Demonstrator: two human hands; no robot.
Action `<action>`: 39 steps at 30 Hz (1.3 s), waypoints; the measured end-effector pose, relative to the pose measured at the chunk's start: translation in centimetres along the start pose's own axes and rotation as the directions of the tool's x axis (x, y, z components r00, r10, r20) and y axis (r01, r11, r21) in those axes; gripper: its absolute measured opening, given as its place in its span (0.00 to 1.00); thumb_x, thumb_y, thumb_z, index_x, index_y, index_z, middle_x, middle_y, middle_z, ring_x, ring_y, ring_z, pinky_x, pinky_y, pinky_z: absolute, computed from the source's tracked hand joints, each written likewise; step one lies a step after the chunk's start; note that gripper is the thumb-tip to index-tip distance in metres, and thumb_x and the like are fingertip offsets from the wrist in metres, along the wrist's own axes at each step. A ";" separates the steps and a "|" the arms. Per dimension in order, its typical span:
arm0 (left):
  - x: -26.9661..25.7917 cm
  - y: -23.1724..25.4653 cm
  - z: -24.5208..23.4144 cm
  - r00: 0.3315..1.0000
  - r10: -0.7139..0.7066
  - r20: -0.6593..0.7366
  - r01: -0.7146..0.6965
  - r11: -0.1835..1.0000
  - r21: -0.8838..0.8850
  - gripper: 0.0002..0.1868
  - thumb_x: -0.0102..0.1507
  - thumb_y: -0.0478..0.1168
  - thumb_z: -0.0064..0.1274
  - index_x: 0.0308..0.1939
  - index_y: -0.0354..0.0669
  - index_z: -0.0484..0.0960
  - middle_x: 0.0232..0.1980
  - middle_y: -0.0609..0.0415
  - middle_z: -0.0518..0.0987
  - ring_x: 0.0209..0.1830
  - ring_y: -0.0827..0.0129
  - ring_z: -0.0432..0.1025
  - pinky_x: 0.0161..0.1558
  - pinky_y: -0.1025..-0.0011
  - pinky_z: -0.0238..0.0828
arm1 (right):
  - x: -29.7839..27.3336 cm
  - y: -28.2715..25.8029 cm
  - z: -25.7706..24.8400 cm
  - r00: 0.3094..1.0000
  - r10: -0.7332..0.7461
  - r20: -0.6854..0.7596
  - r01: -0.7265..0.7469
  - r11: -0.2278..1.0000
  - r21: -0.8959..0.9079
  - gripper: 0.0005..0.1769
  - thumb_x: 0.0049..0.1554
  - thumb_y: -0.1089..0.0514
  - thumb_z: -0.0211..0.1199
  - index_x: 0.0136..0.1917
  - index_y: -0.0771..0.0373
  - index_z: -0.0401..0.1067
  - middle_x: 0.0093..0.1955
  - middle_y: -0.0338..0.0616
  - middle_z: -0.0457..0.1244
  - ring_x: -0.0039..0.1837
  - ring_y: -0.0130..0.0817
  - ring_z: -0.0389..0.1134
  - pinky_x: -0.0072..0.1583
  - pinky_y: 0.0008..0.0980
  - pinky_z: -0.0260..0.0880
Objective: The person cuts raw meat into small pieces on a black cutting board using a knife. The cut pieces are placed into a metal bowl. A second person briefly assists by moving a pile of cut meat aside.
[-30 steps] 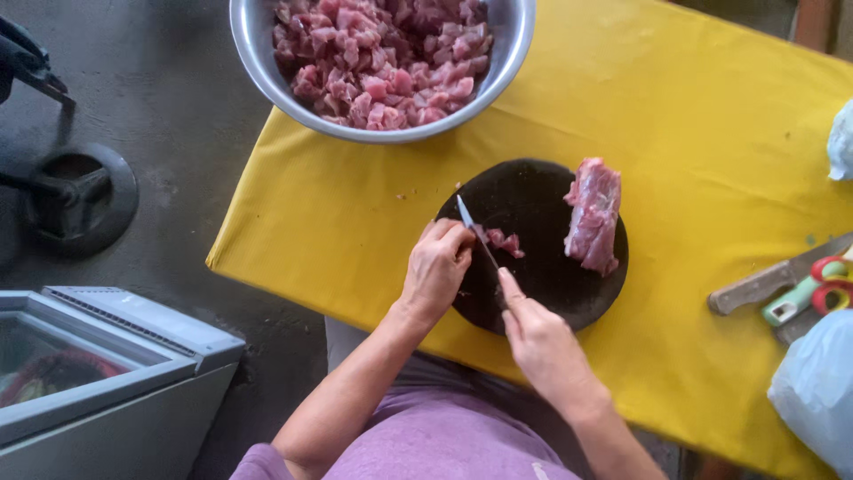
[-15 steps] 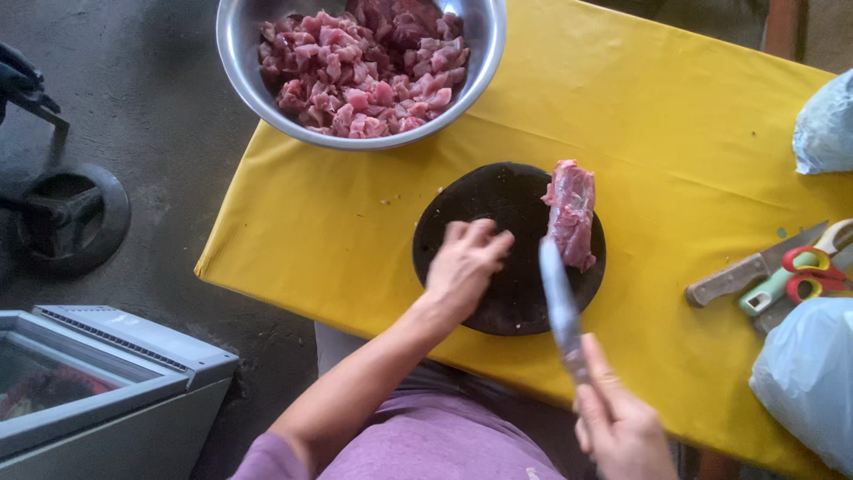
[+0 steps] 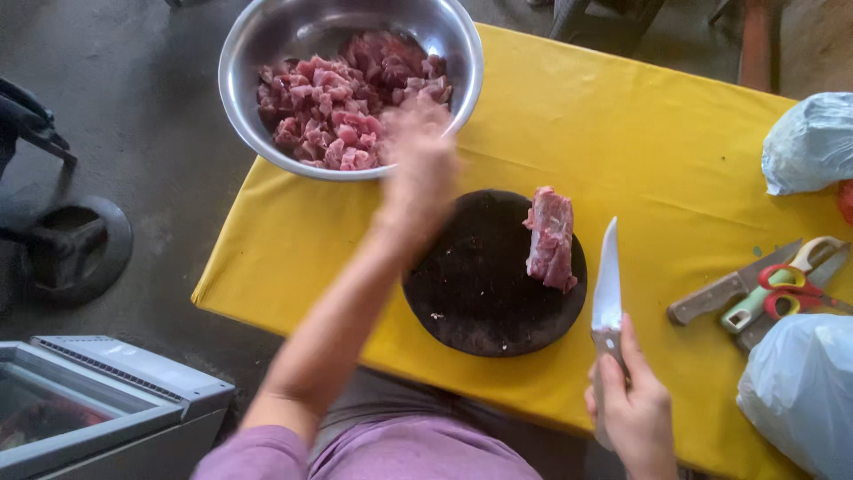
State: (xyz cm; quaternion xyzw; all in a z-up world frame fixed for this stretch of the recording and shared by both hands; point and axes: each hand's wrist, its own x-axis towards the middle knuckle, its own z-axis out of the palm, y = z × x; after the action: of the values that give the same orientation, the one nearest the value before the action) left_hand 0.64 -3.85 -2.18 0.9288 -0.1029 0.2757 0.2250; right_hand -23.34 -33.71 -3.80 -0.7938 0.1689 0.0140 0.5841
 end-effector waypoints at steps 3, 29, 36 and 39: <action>-2.0 7.0 6.7 0.958 -0.122 0.259 0.225 0.880 -0.419 0.29 0.56 0.48 0.68 0.52 0.31 0.78 0.53 0.30 0.74 0.54 0.37 0.70 0.55 0.49 0.70 | 1.7 -0.6 2.1 0.991 0.129 -0.038 -0.133 0.981 -0.140 0.35 0.63 0.62 0.54 0.82 0.49 0.56 0.28 0.42 0.58 0.26 0.29 0.59 0.30 0.33 0.61; -10.1 6.1 5.4 0.883 -0.360 0.301 0.454 0.488 -0.745 0.15 0.59 0.34 0.60 0.49 0.36 0.78 0.55 0.48 0.72 0.50 0.61 0.80 0.52 0.70 0.82 | 2.1 -6.2 4.7 0.873 -0.288 0.393 0.474 0.690 -0.547 0.33 0.58 0.62 0.59 0.76 0.59 0.59 0.48 0.63 0.67 0.47 0.62 0.69 0.47 0.50 0.69; -9.1 5.3 5.2 0.917 -0.294 0.270 0.399 0.664 -0.633 0.17 0.54 0.33 0.65 0.46 0.37 0.81 0.52 0.46 0.75 0.49 0.55 0.77 0.51 0.66 0.77 | 8.3 -6.9 8.0 0.858 -0.283 0.428 0.499 0.655 -0.567 0.33 0.59 0.63 0.57 0.77 0.59 0.59 0.48 0.65 0.67 0.49 0.64 0.69 0.50 0.54 0.68; -9.4 5.3 4.7 0.905 -0.284 0.318 0.426 0.594 -0.682 0.17 0.54 0.32 0.61 0.47 0.38 0.81 0.53 0.45 0.73 0.50 0.54 0.77 0.52 0.66 0.78 | 8.7 -6.8 8.7 0.867 -0.244 0.434 0.482 0.630 -0.609 0.33 0.59 0.61 0.57 0.77 0.58 0.59 0.49 0.65 0.67 0.50 0.64 0.69 0.52 0.55 0.69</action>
State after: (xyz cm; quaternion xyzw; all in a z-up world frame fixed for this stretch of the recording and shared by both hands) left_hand -6.66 -10.11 -9.03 0.7793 -0.0371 0.0765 0.6208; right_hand -11.70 -25.97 -2.16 -0.9591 -0.1090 0.0820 0.2481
